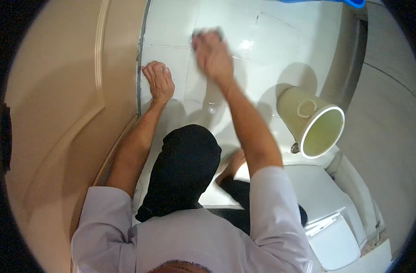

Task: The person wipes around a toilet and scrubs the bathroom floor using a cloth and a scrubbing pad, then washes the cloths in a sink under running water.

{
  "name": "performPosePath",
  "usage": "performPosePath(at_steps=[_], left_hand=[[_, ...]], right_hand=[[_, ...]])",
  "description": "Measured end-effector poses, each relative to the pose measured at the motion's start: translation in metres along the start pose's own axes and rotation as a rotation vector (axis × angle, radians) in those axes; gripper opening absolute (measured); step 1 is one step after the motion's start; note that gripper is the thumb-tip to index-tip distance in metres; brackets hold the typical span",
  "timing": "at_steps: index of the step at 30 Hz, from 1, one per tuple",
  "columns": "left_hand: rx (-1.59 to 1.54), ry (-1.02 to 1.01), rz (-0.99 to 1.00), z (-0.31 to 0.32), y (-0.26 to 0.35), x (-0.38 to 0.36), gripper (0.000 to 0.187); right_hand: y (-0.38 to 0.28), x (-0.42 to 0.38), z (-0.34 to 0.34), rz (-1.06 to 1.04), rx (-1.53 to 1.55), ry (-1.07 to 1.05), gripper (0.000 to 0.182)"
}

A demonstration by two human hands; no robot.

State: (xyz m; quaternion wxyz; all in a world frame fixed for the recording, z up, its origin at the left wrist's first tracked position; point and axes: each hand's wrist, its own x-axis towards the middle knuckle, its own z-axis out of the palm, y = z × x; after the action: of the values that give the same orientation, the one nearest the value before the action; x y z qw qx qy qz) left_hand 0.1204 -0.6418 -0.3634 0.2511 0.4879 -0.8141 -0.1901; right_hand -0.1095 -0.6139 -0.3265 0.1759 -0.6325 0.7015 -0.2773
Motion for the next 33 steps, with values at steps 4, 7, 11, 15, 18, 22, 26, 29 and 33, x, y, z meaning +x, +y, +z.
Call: performPosePath(at_steps=[4,7,11,15,18,22,26,29,33], left_hand=[[-0.12,0.046,0.017,-0.009,0.001,0.006,0.018],[-0.21,0.185,0.083,-0.023,0.018,0.043,0.017],[-0.284,0.321,0.143,-0.058,0.036,0.103,0.021],[-0.55,0.315,-0.123,-0.031,0.025,0.141,0.025],[-0.403,0.24,-0.184,0.032,0.003,0.131,0.031],[0.19,-0.025,-0.089,0.047,0.026,0.124,0.052],[0.266,0.001,-0.137,0.056,0.029,0.129,0.056],[0.326,-0.019,-0.107,0.054,0.03,0.128,0.049],[0.272,0.082,-0.083,0.051,0.033,0.131,0.036]], right_hand=[[0.026,0.101,0.002,0.029,-0.328,0.289,0.038],[-0.025,0.026,0.045,-0.002,0.088,0.1,0.037],[-0.093,-0.136,0.089,-0.413,-0.123,-0.325,0.047],[-0.046,-0.024,0.074,-0.34,0.06,-0.072,0.035],[0.042,0.14,0.026,-0.205,-0.09,0.373,0.02],[0.084,0.177,-0.025,0.032,-0.234,0.254,0.04],[0.011,-0.039,0.015,0.165,-0.107,-0.016,0.048],[-0.026,-0.142,0.033,0.153,-0.085,-0.254,0.059],[0.001,-0.012,0.02,0.015,-0.052,-0.114,0.045]])
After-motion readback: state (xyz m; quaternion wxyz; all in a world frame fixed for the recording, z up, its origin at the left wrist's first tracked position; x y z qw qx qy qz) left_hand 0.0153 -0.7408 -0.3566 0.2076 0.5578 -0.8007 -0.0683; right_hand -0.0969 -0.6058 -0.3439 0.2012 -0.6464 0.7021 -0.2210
